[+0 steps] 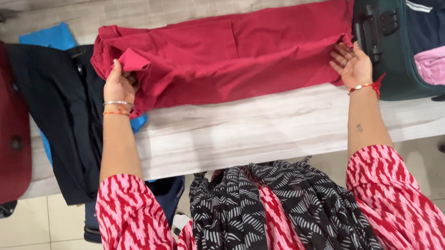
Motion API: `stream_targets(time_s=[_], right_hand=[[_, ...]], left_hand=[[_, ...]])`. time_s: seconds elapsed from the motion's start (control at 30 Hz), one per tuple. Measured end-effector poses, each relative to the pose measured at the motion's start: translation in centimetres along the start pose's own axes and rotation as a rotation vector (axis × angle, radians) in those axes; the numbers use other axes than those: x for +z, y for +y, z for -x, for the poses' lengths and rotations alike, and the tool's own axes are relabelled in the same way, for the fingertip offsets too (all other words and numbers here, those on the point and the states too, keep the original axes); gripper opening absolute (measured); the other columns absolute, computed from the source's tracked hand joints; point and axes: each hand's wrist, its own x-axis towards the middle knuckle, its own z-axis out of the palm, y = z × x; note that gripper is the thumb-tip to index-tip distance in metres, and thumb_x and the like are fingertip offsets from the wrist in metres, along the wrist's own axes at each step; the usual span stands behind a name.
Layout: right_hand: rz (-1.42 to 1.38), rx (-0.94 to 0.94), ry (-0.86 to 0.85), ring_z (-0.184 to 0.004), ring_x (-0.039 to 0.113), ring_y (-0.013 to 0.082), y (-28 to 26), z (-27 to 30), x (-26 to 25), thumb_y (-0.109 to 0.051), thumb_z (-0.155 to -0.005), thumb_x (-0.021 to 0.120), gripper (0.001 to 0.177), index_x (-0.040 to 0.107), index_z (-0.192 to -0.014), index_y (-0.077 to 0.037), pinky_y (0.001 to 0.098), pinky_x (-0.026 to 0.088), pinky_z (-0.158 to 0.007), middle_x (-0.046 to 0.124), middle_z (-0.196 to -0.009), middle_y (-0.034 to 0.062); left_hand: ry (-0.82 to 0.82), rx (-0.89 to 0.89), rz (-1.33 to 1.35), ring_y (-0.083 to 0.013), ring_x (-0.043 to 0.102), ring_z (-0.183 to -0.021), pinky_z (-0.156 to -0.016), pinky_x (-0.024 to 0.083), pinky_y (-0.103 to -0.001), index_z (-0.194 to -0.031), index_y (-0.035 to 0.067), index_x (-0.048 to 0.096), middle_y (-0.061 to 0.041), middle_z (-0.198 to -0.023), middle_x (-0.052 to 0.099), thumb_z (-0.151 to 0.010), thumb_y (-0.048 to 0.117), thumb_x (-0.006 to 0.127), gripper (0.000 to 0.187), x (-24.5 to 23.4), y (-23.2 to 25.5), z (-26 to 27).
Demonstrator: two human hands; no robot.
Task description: The person folds a blue shirt and places it in a suitcase, then folds a pink garment and a red shirt and adds them to the suitcase before folding a second red garment.
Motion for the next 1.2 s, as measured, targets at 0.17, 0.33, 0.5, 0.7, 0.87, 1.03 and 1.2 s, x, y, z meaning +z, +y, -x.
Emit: stream_targets(time_s=[0.17,0.33,0.5,0.7,0.87,1.03,1.2], right_hand=[[0.088,-0.083,0.139,-0.123,0.065,0.0303,0.7,-3.9,1.4,-0.040,-0.105,0.052,0.041,0.064,-0.126,-0.007,0.0461,0.049,-0.107,0.070,-0.129,0.0124],[0.416,-0.359,0.228,-0.115,0.067,0.0284,4.2,-4.9,4.4,-0.035,-0.107,0.058,0.038,0.067,-0.126,-0.003,0.0414,0.050,-0.104,0.072,-0.124,0.0138],[1.435,-0.912,0.207,-0.133,0.058,0.0405,8.7,-2.8,10.9,-0.024,-0.104,0.068,0.035,0.063,-0.134,-0.007,0.0506,0.044,-0.113,0.063,-0.139,0.0185],[1.848,-0.676,0.031,-0.156,0.015,0.0418,14.2,-3.4,17.9,-0.051,-0.103,0.055,0.068,0.039,-0.161,-0.018,0.0774,0.009,-0.114,0.030,-0.168,0.0146],[1.901,-0.553,0.027,-0.157,0.007,0.0409,15.0,-2.9,19.3,-0.054,-0.102,0.050,0.071,0.033,-0.164,-0.025,0.0792,0.003,-0.115,0.022,-0.171,0.0118],[1.902,-0.593,-0.007,-0.157,0.011,0.0409,17.8,-0.8,22.4,-0.056,-0.100,0.050,0.072,0.034,-0.163,-0.024,0.0795,0.005,-0.114,0.024,-0.170,0.0122],[1.890,-0.615,-0.018,-0.157,0.016,0.0387,18.0,-0.4,22.5,-0.058,-0.099,0.050,0.073,0.035,-0.163,-0.025,0.0783,0.008,-0.115,0.028,-0.170,0.0122]], left_hand=[[0.125,-0.056,-0.078,-0.0286,0.055,-0.137,-0.119,0.027,-0.061,-0.147,0.013,0.051,-0.010,-0.154,0.054,-0.100,0.062,0.047,0.068,-0.5,0.3,-5.6],[-0.102,0.401,-0.528,-0.0394,0.042,-0.150,-0.130,0.022,-0.068,-0.160,0.018,0.038,-0.016,-0.160,0.042,-0.108,0.045,0.066,0.066,1.5,-3.8,-7.1],[0.245,0.426,-2.080,-0.0375,0.032,-0.155,-0.123,0.003,-0.073,-0.155,0.021,0.051,-0.009,-0.162,0.046,-0.101,0.036,0.062,0.057,8.2,-9.3,-2.9],[0.330,0.411,-1.935,-0.0423,0.014,-0.154,-0.117,0.001,-0.074,-0.153,0.025,0.048,-0.016,-0.167,0.029,-0.090,0.064,0.061,0.075,10.4,-11.3,-2.7],[0.300,0.435,-1.933,-0.0494,0.009,-0.155,-0.118,0.001,-0.075,-0.159,0.032,0.043,-0.005,-0.170,0.026,-0.093,0.066,0.060,0.075,2.8,-7.8,-2.4],[0.327,0.379,-1.885,-0.0508,0.010,-0.155,-0.119,0.003,-0.075,-0.162,0.029,0.039,-0.008,-0.172,0.024,-0.094,0.061,0.059,0.078,-1.4,-5.9,0.0],[0.304,0.316,-1.933,-0.0511,0.009,-0.155,-0.120,0.003,-0.074,-0.164,0.029,0.035,-0.007,-0.174,0.021,-0.095,0.060,0.056,0.079,-2.0,-4.8,-0.2]])
